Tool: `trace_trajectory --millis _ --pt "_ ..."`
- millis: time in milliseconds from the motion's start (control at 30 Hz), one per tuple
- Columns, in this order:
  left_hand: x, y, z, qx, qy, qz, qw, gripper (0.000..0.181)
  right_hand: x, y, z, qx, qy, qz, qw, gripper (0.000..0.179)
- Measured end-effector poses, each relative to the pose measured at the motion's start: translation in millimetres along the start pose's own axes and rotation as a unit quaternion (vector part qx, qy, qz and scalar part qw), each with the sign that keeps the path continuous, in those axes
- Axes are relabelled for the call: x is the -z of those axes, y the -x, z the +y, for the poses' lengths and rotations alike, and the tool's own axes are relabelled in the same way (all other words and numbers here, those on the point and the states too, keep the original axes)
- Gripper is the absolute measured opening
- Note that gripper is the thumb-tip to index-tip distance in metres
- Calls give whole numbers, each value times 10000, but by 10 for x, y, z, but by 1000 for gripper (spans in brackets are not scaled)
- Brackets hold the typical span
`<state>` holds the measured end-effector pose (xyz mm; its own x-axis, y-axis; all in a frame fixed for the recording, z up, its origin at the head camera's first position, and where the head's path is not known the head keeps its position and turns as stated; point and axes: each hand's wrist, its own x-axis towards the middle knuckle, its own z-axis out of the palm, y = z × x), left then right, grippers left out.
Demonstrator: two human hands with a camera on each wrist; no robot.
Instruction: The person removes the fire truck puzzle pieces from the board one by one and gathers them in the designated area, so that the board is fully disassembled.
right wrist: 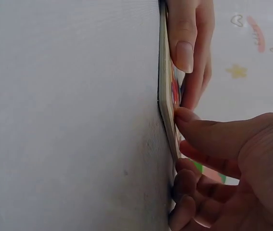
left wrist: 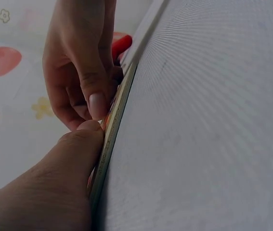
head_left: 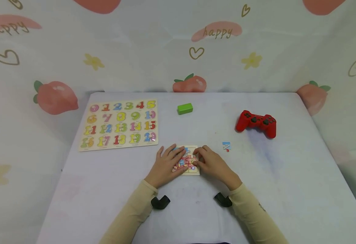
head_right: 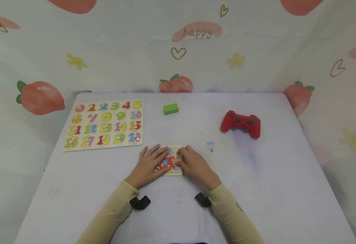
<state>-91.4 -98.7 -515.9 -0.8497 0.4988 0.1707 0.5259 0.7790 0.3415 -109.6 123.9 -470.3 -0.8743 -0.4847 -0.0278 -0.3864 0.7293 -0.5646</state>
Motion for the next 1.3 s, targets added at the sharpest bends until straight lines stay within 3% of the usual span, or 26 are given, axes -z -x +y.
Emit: trace_trajectory --millis 267,633,933,1300 --pt "-39 -15 55 213 -478 33 9986 71 -28 -8 3 -153 -67 86 9998 24" --pt "-116 -18 238 657 -773 272 9945 67 -59 15 -34 -359 -276 211 9988 24" --pt "-130 -17 244 666 -653 533 9942 66 -73 4 -26 -355 -353 301 9983 25" --pt "-93 -35 259 743 -459 529 9948 65 -84 -26 -53 -407 -370 421 9976 23"
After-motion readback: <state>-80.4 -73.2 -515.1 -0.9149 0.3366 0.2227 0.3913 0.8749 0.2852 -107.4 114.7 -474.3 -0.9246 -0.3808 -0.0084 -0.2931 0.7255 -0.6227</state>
